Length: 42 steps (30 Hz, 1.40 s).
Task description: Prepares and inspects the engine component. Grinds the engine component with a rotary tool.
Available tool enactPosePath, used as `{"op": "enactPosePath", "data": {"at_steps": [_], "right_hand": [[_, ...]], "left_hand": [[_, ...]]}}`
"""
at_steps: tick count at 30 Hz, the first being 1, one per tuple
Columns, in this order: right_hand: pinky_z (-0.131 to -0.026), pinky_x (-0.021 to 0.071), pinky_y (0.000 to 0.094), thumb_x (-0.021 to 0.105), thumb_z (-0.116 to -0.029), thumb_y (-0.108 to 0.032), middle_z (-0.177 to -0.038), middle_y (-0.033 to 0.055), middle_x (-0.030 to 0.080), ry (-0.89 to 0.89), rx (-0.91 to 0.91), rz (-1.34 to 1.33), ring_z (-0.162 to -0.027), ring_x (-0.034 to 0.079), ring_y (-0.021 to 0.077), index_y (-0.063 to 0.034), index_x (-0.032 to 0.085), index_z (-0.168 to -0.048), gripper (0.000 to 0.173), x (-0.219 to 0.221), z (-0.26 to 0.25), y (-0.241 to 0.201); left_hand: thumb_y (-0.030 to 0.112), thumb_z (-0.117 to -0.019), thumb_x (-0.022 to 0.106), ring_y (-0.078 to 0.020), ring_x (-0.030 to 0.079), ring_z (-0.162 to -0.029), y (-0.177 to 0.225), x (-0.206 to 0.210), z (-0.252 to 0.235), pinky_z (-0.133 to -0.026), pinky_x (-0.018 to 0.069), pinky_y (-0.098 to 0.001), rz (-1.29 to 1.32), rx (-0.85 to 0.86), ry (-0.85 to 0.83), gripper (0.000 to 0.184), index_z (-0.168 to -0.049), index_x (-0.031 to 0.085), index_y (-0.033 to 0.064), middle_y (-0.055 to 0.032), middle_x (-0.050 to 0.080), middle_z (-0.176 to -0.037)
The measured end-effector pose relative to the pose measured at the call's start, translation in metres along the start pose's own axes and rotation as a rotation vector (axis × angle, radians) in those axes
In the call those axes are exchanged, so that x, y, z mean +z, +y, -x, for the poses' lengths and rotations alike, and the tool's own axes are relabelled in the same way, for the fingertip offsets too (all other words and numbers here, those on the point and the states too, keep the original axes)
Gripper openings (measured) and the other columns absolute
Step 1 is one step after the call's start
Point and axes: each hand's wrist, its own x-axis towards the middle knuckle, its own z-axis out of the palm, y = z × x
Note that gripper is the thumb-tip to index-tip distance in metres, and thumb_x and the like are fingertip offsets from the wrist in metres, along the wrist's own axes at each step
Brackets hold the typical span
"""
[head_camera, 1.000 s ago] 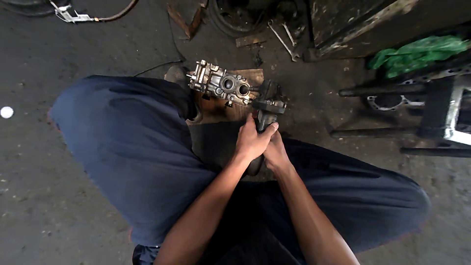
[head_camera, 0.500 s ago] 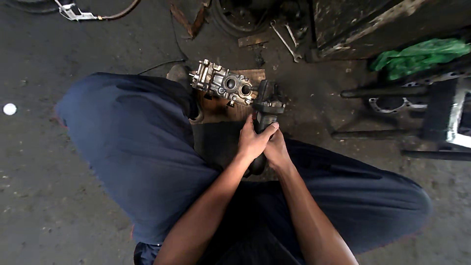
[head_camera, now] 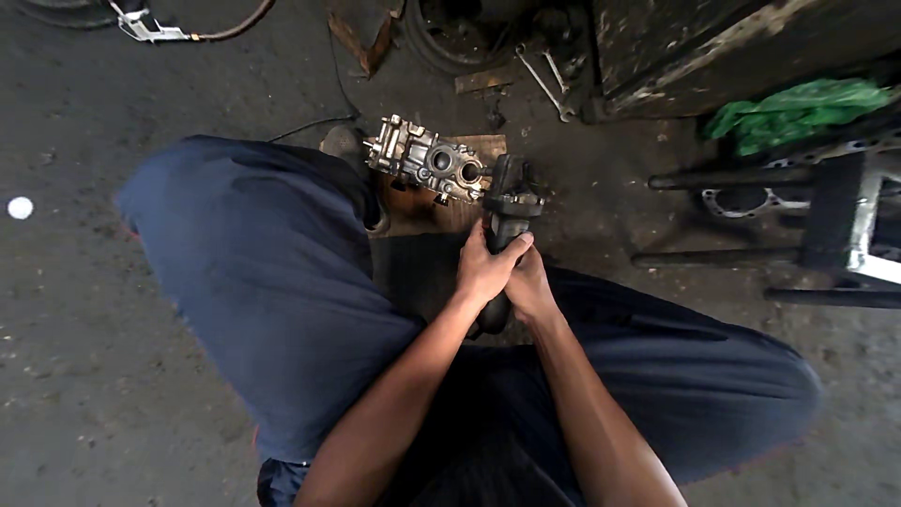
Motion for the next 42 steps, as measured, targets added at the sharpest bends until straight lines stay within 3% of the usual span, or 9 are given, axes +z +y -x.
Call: {"op": "enactPosePath", "data": {"at_steps": [11,42], "right_hand": [[-0.087,0.0609,0.0302,0.078,-0.0805,-0.013,-0.111,0.0062,0.071,-0.002,-0.009,0.017,-0.100,0.070,0.0108,-0.0068,0.054,-0.136,0.060,-0.001,0.001,-0.004],[-0.086,0.0607,0.0318,0.078,-0.0812,-0.014,-0.109,0.0075,0.070,0.017,-0.019,0.071,-0.098,0.070,0.0116,-0.0062,0.055,-0.133,0.057,0.005,-0.007,0.007]], "left_hand": [[0.034,-0.0908,0.079,-0.0165,0.068,-0.113,0.003,0.000,0.001,-0.099,0.0568,-0.0410,-0.004,0.020,-0.004,0.063,-0.144,0.053,0.0127,-0.0089,0.070,-0.123],[0.036,-0.0923,0.078,-0.0193,0.067,-0.116,-0.010,-0.004,-0.011,-0.101,0.0561,-0.0438,0.006,-0.003,-0.012,0.066,-0.147,0.050,0.0119,-0.0110,0.068,-0.127]]}}
